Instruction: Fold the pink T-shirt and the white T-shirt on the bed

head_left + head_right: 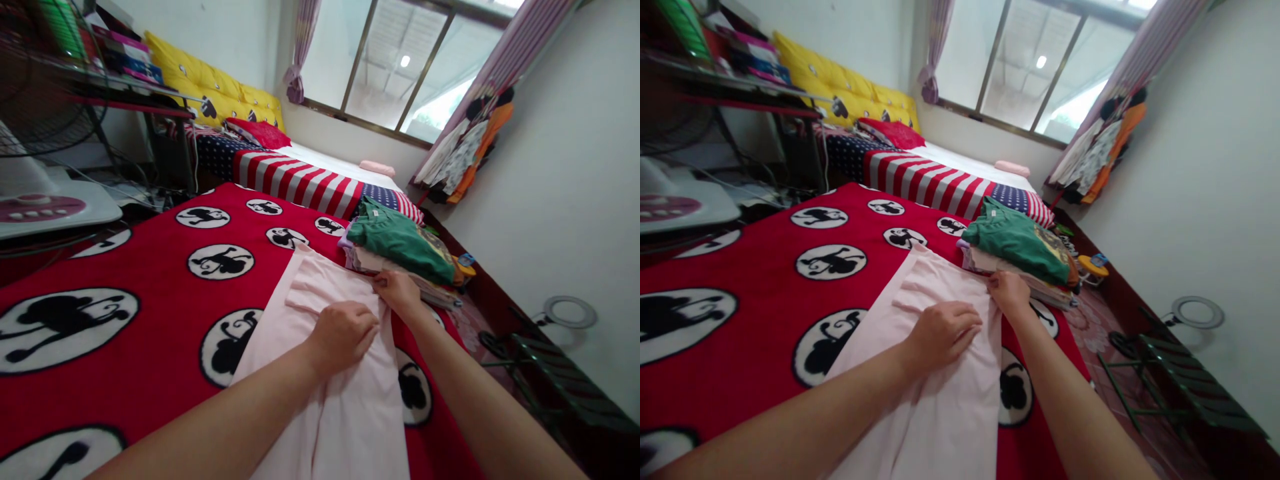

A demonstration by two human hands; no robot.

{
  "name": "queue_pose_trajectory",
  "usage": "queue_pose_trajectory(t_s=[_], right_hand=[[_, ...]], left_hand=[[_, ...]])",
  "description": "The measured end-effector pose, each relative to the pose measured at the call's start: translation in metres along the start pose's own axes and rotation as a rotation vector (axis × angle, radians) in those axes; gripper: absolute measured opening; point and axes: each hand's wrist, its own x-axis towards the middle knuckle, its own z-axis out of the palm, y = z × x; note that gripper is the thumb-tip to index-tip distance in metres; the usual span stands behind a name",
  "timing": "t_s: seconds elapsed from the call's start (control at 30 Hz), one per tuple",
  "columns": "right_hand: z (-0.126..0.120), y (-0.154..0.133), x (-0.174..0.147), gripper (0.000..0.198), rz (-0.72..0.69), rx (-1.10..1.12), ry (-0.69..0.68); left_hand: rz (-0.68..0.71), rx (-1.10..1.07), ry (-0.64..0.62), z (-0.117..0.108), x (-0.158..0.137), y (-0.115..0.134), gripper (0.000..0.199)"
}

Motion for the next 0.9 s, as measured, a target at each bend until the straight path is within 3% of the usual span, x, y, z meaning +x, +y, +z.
queue_pose_trajectory(t_s=[0.13, 0.23, 0.33, 0.47, 0.63, 0.7, 0.8, 0.9], right_hand=[[-0.001, -0.003, 0.002, 0.013, -0.02, -0.012, -0.022], [-0.002, -0.006, 0.001, 0.017, -0.03, 0.017, 0.028], [0.006, -0.007, 0.002, 0.022, -0.133, 0.254, 0.097], [0.019, -0.009, -0.003, 0.034, -0.249, 0.484, 0.077], [0.016, -0.002, -0.032, 0.033, -0.205, 0.54, 0.271], [0.016, 0.006, -0.045, 0.037, -0.221, 0.451, 0.197], [0.016, 0.012, -0.052, 0.041, -0.163, 0.242, -0.025], [0.012, 0.0, -0.051, 0.036, -0.116, 0.177, -0.025]], left_hand=[[-0.176, 0.165, 0.001, 0.0, 0.002, -0.018, 0.037], [-0.221, 0.198, -0.03, 0.001, 0.0, -0.024, 0.052], [-0.251, 0.204, -0.027, 0.003, -0.001, -0.026, 0.064], [-0.411, 0.221, -0.037, 0.006, -0.004, -0.029, 0.079], [-0.461, 0.235, -0.014, 0.01, -0.005, -0.029, 0.087], [-0.466, 0.247, -0.007, 0.011, -0.004, -0.027, 0.087], [-0.472, 0.266, 0.019, 0.007, -0.001, -0.022, 0.086], [-0.483, 0.253, 0.046, -0.004, 0.003, -0.023, 0.072]])
